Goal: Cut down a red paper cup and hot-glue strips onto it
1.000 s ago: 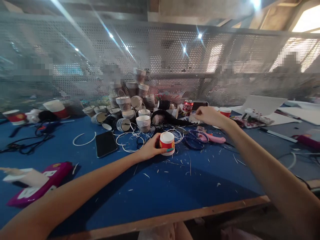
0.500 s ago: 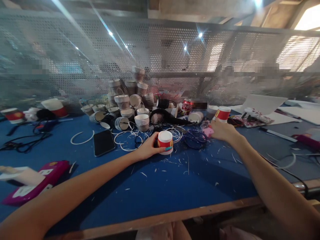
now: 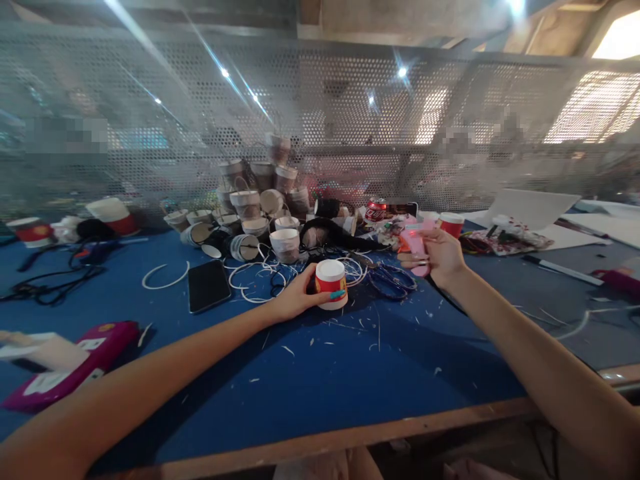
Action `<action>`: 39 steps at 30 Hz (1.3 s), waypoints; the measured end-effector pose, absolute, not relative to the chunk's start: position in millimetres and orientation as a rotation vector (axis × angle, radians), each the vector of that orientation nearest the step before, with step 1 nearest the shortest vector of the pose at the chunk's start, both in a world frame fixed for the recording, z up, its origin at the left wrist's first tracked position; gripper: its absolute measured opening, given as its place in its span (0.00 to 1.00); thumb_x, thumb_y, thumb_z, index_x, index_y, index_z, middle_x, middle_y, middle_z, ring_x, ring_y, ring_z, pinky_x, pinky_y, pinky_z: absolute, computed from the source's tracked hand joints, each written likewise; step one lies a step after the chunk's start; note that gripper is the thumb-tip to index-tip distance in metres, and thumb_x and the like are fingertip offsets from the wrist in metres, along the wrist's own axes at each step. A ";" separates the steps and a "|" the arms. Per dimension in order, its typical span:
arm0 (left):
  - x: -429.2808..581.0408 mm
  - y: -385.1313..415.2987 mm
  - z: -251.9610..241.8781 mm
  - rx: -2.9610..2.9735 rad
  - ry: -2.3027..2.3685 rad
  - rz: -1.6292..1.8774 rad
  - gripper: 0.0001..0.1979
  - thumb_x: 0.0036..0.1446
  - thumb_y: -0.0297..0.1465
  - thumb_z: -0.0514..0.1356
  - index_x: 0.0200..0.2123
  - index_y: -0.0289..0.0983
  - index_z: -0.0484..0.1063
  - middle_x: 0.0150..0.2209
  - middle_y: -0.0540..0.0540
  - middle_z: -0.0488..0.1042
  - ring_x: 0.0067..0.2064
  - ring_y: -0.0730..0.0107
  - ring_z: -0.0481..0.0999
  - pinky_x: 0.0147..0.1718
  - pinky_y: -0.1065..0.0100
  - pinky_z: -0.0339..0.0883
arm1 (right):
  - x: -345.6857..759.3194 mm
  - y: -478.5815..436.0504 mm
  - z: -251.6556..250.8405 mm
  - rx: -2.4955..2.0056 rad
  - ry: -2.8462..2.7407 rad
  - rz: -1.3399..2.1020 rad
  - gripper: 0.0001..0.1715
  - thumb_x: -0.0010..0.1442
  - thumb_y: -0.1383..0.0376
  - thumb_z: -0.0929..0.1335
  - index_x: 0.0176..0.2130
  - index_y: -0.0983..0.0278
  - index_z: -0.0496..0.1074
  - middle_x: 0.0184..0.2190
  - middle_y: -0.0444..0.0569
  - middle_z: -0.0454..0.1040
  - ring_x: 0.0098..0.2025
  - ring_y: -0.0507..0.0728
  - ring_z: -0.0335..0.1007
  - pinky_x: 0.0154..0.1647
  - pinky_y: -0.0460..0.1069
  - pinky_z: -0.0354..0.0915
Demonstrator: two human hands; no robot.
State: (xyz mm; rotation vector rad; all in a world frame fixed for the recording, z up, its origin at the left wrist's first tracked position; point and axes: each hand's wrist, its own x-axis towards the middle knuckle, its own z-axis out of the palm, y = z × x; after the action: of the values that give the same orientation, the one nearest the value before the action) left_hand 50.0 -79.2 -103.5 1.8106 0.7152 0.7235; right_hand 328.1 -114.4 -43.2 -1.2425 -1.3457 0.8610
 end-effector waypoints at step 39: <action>48.9 -72.4 -111.1 1.511 0.798 0.827 0.29 0.46 0.38 0.63 0.51 0.37 0.60 0.52 0.40 0.70 0.52 0.54 0.69 0.52 0.54 0.59 | 291.2 -123.0 -86.2 -1.013 -1.191 1.297 0.16 0.50 0.56 0.64 0.21 0.66 0.66 0.05 0.40 0.58 0.05 0.47 0.49 0.04 0.43 0.47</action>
State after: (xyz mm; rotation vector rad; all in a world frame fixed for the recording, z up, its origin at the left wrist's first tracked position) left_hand 48.9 -72.4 -111.1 1.5106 0.7981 0.8267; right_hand 291.2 -123.0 -86.2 -1.0128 -1.1908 1.2971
